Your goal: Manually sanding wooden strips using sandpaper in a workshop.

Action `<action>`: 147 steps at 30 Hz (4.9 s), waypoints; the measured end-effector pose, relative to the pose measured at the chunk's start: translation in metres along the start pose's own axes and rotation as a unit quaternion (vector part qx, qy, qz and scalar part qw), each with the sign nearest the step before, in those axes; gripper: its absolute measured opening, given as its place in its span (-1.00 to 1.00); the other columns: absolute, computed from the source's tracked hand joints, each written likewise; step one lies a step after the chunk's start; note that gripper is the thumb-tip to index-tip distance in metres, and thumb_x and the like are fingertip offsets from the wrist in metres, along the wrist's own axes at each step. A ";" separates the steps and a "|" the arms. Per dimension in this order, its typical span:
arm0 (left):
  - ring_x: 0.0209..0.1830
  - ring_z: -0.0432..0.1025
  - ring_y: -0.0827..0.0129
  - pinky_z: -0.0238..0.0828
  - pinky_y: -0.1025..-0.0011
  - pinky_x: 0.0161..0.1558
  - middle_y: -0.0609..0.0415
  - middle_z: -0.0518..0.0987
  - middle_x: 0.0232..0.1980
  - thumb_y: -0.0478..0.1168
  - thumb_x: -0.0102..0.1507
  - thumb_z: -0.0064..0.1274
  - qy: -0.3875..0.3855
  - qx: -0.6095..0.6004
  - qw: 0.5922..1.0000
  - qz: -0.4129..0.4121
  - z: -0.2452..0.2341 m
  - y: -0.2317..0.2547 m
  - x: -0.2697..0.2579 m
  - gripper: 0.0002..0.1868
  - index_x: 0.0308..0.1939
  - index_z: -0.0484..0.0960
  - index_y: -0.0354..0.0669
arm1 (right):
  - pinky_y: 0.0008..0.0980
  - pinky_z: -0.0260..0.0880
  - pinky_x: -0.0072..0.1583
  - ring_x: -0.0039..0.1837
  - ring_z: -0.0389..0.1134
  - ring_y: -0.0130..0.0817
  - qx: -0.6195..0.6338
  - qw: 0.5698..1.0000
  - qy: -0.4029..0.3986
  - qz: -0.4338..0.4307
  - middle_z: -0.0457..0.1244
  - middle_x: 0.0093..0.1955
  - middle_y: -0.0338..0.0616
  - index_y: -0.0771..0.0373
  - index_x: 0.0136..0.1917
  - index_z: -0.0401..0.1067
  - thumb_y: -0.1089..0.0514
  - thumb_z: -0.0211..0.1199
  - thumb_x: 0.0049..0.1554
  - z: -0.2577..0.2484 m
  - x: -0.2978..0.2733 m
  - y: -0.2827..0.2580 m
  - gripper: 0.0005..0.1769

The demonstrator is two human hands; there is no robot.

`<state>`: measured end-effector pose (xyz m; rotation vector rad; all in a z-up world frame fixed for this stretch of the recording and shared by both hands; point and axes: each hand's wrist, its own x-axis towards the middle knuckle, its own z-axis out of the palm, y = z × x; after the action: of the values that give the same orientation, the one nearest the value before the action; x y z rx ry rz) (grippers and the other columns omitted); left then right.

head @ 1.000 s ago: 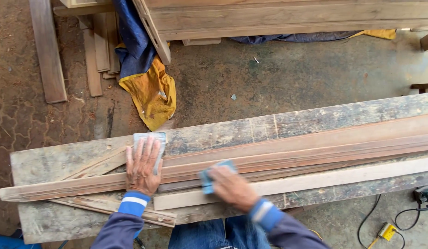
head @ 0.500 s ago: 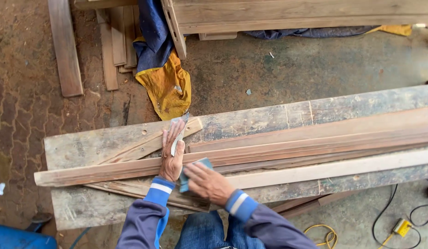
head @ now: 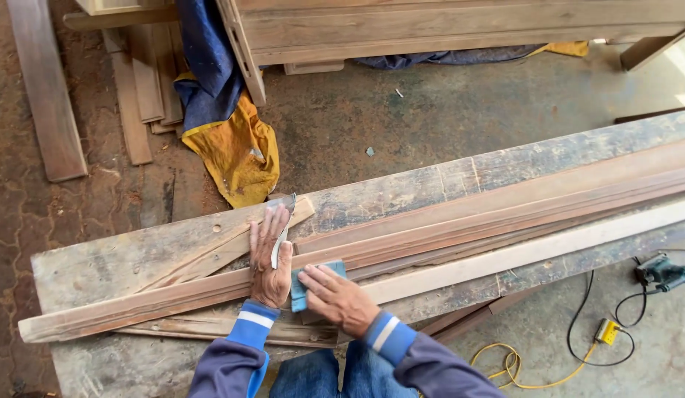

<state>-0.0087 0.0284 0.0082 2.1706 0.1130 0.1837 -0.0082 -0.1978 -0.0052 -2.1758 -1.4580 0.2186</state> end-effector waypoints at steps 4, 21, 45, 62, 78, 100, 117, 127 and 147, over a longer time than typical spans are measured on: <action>0.68 -0.07 0.07 -0.33 -0.13 0.59 0.06 0.16 0.64 -0.03 0.42 -0.23 -0.013 0.175 0.984 0.030 0.016 -0.006 -0.003 -0.39 0.56 0.25 -0.05 | -0.02 0.15 0.57 0.57 0.13 0.00 -0.148 0.988 0.053 0.003 0.15 0.51 0.11 0.31 0.14 0.38 0.36 0.15 0.17 -0.021 -0.085 0.070 -0.76; 0.68 -0.07 0.07 -0.24 -0.37 0.55 0.02 0.11 0.66 -0.01 0.33 -0.15 -0.037 0.341 0.936 0.080 0.023 -0.028 -0.001 -0.31 0.55 0.22 -0.03 | 0.04 0.26 0.49 0.48 0.25 0.07 -0.128 0.956 0.215 0.153 0.26 0.40 0.18 0.36 0.11 0.40 0.34 0.18 0.15 -0.100 -0.174 0.153 -0.77; 0.70 -0.23 0.07 -0.52 -0.31 0.56 0.04 -0.04 0.70 0.02 0.33 -0.22 -0.082 0.311 0.947 0.026 0.308 0.169 0.107 -0.29 0.58 0.11 0.11 | -0.05 0.40 0.44 0.46 0.31 -0.05 -0.122 0.933 0.242 0.236 0.31 0.38 0.06 0.26 0.16 0.43 0.29 0.22 0.21 -0.218 -0.367 0.301 -0.76; 0.71 -0.18 0.03 -0.48 -0.36 0.55 0.03 0.03 0.68 0.02 0.34 -0.24 -0.082 0.320 0.944 0.020 0.309 0.149 0.096 -0.33 0.56 0.17 0.15 | 0.02 0.40 0.40 0.40 0.36 0.05 -0.145 0.922 0.257 0.251 0.32 0.33 0.15 0.33 0.10 0.41 0.24 0.20 0.18 -0.227 -0.350 0.284 -0.78; 0.71 -0.15 0.05 -0.45 -0.35 0.56 0.04 0.04 0.68 -0.01 0.35 -0.22 -0.061 0.314 0.947 0.021 0.311 0.157 0.095 -0.35 0.56 0.18 0.15 | 0.04 0.34 0.45 0.39 0.35 -0.04 -0.136 0.907 0.291 0.273 0.35 0.24 0.09 0.25 0.10 0.40 0.29 0.25 0.19 -0.200 -0.297 0.277 -0.81; 0.67 -0.11 0.01 -0.38 -0.32 0.55 0.00 0.08 0.65 -0.08 0.31 -0.11 -0.064 0.324 0.944 0.025 0.306 0.176 0.105 -0.33 0.53 0.23 0.05 | -0.19 0.54 -0.09 -0.16 0.38 -0.13 -0.219 0.819 0.263 0.461 0.33 -0.13 0.07 0.31 -0.02 0.43 0.41 0.08 0.28 -0.262 -0.395 0.376 -0.88; 0.67 -0.13 0.03 -0.38 -0.31 0.54 0.02 0.05 0.66 -0.03 0.32 -0.14 -0.071 0.331 0.941 0.018 0.307 0.175 0.105 -0.34 0.53 0.24 0.03 | -0.24 0.48 -0.11 -0.17 0.36 -0.22 -0.237 0.809 0.266 0.467 0.32 -0.18 -0.01 0.25 -0.08 0.40 0.25 0.16 0.31 -0.273 -0.385 0.378 -0.90; 0.66 -0.13 0.00 -0.37 -0.32 0.51 -0.02 0.07 0.64 -0.06 0.28 -0.03 -0.081 0.332 0.940 0.017 0.306 0.176 0.106 -0.29 0.53 0.22 -0.02 | 0.04 0.36 0.40 0.38 0.34 0.05 -0.111 0.931 0.230 0.259 0.31 0.29 0.18 0.32 0.10 0.39 0.33 0.17 0.09 -0.151 -0.231 0.205 -0.73; 0.70 -0.11 -0.01 -0.37 -0.37 0.55 -0.01 0.07 0.68 -0.06 0.33 -0.04 0.021 0.354 0.934 -0.053 0.170 0.074 0.040 -0.31 0.56 0.24 0.00 | 0.07 0.37 0.40 0.35 0.37 0.07 -0.173 0.917 0.271 0.234 0.32 0.27 0.14 0.31 0.15 0.41 0.31 0.17 0.15 -0.080 -0.142 0.150 -0.72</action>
<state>0.0613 -0.1454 -0.0230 2.8696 0.3680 0.1388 0.0883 -0.3951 -0.0313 -2.5592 -0.6903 -0.4876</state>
